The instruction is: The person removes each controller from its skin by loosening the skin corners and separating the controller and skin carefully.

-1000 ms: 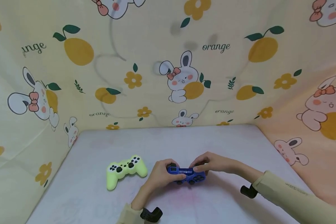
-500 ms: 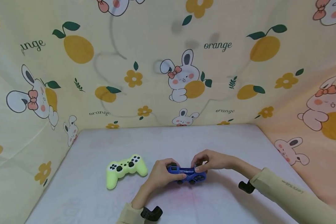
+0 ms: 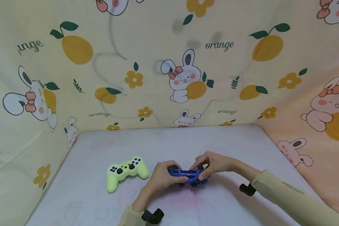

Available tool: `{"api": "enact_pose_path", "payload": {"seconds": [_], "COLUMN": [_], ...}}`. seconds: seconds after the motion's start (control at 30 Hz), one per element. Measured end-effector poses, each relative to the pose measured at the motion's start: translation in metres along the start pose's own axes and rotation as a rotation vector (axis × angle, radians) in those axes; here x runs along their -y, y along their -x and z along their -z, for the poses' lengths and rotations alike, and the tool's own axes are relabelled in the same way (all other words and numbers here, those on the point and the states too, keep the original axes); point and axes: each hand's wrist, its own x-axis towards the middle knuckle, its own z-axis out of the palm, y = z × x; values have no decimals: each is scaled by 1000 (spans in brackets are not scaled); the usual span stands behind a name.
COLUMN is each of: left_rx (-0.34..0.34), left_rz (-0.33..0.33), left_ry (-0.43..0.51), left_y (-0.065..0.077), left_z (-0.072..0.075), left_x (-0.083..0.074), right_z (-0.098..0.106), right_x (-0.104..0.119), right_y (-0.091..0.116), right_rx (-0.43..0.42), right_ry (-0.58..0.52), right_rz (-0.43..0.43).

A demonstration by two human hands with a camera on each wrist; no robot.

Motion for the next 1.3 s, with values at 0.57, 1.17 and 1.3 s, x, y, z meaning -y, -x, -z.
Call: {"api": "enact_pose_path", "payload": {"seconds": [0.57, 1.17, 1.3], "left_rx": [14, 27, 21], "left_rz": [-48, -56, -65], "left_ry": [-48, 8, 15], "left_y": [2, 1, 2], "left_z": [2, 1, -1], "left_x": [3, 4, 5], "right_z": [4, -18, -22], "right_x": [-16, -14, -16], "right_y": [-14, -8, -3], "right_rx": [81, -77, -152], "right_ry": [-92, -99, -136], "right_rz": [-49, -111, -70]}}
